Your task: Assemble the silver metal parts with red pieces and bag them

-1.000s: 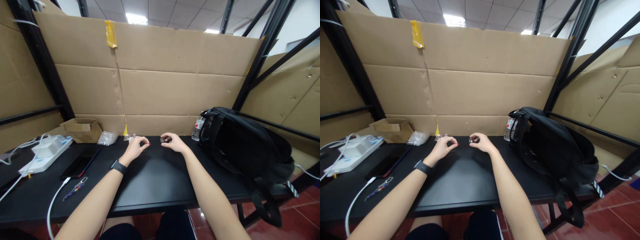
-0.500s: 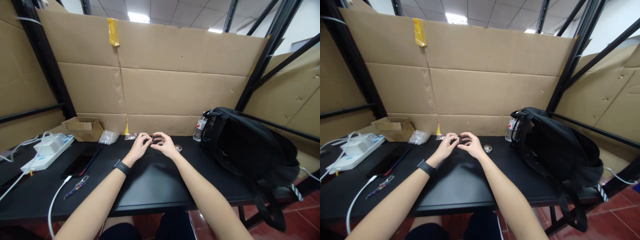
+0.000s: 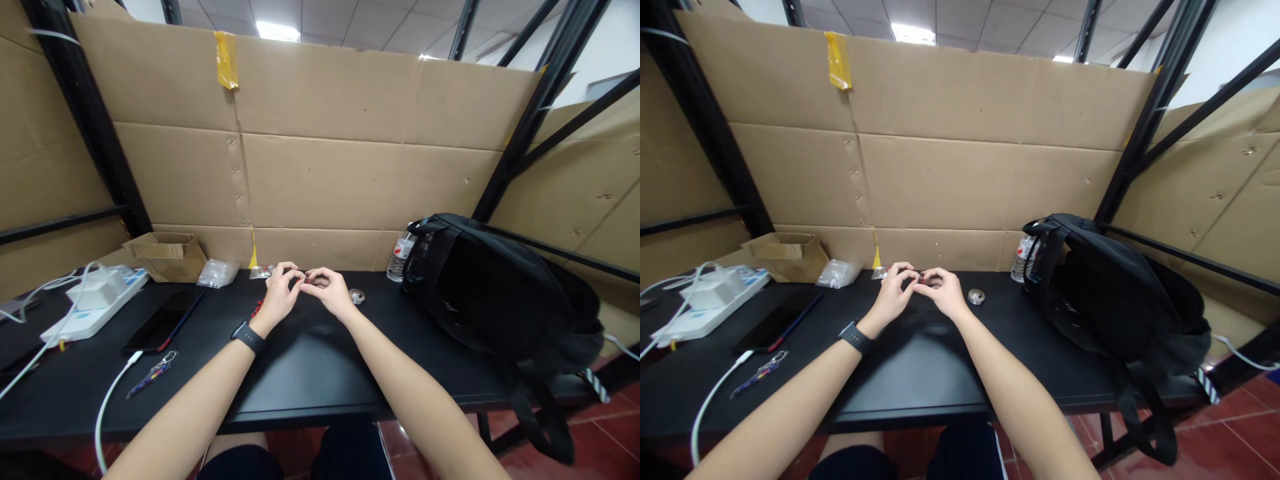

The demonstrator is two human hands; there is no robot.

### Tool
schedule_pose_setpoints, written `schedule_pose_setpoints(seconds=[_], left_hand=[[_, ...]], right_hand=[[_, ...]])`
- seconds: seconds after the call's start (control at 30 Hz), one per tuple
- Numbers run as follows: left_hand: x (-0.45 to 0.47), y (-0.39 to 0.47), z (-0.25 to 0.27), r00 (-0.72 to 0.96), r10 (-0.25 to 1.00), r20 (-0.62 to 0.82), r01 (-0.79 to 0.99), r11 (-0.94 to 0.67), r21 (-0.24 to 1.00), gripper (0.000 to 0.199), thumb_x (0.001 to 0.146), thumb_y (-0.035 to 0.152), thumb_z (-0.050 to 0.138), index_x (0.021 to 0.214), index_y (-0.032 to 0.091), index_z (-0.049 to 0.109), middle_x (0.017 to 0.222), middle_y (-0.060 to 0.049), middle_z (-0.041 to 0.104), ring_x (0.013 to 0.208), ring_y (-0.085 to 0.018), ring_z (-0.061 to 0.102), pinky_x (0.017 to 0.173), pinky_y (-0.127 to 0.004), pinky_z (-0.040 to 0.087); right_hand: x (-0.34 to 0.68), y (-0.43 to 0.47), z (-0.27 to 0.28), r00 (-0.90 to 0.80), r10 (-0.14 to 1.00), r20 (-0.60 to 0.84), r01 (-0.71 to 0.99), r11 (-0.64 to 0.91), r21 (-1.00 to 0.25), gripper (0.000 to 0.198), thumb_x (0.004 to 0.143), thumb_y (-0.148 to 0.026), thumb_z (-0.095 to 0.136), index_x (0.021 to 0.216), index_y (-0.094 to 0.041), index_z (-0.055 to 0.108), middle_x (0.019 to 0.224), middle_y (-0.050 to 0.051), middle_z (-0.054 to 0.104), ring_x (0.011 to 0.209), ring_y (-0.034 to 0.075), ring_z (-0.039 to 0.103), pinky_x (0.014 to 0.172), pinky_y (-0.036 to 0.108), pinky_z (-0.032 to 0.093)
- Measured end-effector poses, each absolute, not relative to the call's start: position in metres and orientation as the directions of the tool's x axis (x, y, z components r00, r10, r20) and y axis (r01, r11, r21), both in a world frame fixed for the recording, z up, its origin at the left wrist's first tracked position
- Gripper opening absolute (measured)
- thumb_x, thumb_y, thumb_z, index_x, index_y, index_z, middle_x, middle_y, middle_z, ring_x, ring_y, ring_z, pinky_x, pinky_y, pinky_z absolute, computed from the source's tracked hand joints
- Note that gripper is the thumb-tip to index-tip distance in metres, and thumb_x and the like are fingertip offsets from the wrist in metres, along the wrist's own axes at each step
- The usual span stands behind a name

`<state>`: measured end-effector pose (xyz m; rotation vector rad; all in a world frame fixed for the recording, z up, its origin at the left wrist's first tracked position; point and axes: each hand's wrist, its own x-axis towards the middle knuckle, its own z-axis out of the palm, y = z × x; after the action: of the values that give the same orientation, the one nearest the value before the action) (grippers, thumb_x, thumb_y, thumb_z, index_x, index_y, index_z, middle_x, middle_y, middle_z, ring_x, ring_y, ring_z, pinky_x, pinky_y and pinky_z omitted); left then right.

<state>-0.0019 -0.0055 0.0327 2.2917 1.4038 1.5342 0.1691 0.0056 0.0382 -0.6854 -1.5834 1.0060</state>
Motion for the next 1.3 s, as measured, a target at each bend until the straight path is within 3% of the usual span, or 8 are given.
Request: schedule_pose_setpoints(seconds=[0.13,0.3,0.57,0.73,0.83,0.93,1.1,1.3], left_hand=[[-0.005,-0.002,0.033,0.041,0.727,0.686,0.618,-0.558,0.554,0.012,0.093,0.029,0.057,0.092,0.021,0.067,0.115,-0.008,0.057,0.116,-0.024,0.054,0.103,-0.040,0.042],[-0.008,0.011,0.024,0.108,0.771,0.628,0.461,-0.598,0.655,0.013,0.092,0.028,0.057,0.090,0.019,0.067,0.105,-0.008,0.059,0.105,-0.020,0.059,0.101,-0.036,0.045],[-0.010,0.016,0.020,0.116,0.776,0.620,0.463,-0.594,0.657,0.021,0.098,0.027,0.044,0.097,0.022,0.064,0.107,-0.006,0.062,0.110,-0.020,0.058,0.104,-0.036,0.042],[-0.016,0.018,0.017,0.094,0.823,0.560,0.591,-0.498,0.635,0.024,0.099,0.027,0.041,0.104,0.025,0.065,0.115,-0.005,0.063,0.115,-0.022,0.056,0.103,-0.042,0.041],[-0.023,0.017,0.019,0.097,0.835,0.542,0.673,-0.456,0.582,0.026,0.099,0.026,0.040,0.106,0.026,0.065,0.116,-0.004,0.065,0.114,-0.024,0.056,0.100,-0.044,0.040],[-0.028,0.011,0.023,0.241,0.835,0.494,0.766,-0.477,0.432,0.021,0.094,0.027,0.049,0.100,0.027,0.070,0.111,-0.005,0.068,0.112,-0.027,0.055,0.098,-0.046,0.038],[-0.019,-0.001,0.021,0.454,0.792,0.409,0.747,-0.588,0.310,0.029,0.085,0.032,0.064,0.113,0.033,0.069,0.119,-0.005,0.067,0.117,-0.032,0.049,0.095,-0.046,0.036],[-0.008,-0.002,0.013,0.507,0.788,0.349,0.750,-0.603,0.273,0.032,0.078,0.038,0.073,0.109,0.031,0.068,0.107,-0.005,0.071,0.112,-0.032,0.051,0.094,-0.044,0.033]], right_hand=[[0.171,0.007,0.040,-0.297,0.815,0.497,-0.002,0.520,-0.854,0.029,0.081,-0.044,0.072,0.095,-0.019,0.068,0.107,0.007,0.071,0.092,0.020,0.069,0.078,0.030,0.055],[0.175,0.005,0.043,-0.294,0.729,0.618,0.273,0.684,-0.677,0.015,0.088,-0.035,0.065,0.093,-0.022,0.069,0.100,0.006,0.067,0.087,0.018,0.064,0.067,0.027,0.049],[0.181,0.008,0.043,-0.392,0.633,0.668,0.444,0.766,-0.465,0.005,0.092,-0.019,0.059,0.089,-0.022,0.063,0.105,0.006,0.060,0.105,0.021,0.056,0.094,0.035,0.044],[0.188,0.018,0.037,-0.409,0.659,0.631,0.495,0.741,-0.454,0.006,0.090,-0.016,0.059,0.090,-0.021,0.061,0.103,0.006,0.058,0.101,0.020,0.055,0.094,0.033,0.043],[0.200,0.025,0.038,-0.401,0.713,0.575,0.527,0.693,-0.492,0.009,0.088,-0.012,0.057,0.090,-0.020,0.062,0.095,0.004,0.060,0.086,0.017,0.057,0.082,0.029,0.045],[0.213,0.029,0.038,-0.493,0.743,0.452,0.541,0.669,-0.510,0.026,0.078,-0.004,0.059,0.098,-0.019,0.065,0.097,0.003,0.065,0.076,0.013,0.058,0.073,0.025,0.046],[0.221,0.029,0.033,-0.642,0.732,0.230,0.571,0.656,-0.494,0.051,0.063,-0.007,0.076,0.111,-0.024,0.067,0.105,0.002,0.069,0.087,0.017,0.063,0.077,0.027,0.048],[0.213,0.030,0.025,-0.642,0.721,0.260,0.547,0.669,-0.504,0.054,0.065,-0.013,0.082,0.115,-0.024,0.066,0.104,0.002,0.071,0.096,0.019,0.065,0.084,0.030,0.049]])
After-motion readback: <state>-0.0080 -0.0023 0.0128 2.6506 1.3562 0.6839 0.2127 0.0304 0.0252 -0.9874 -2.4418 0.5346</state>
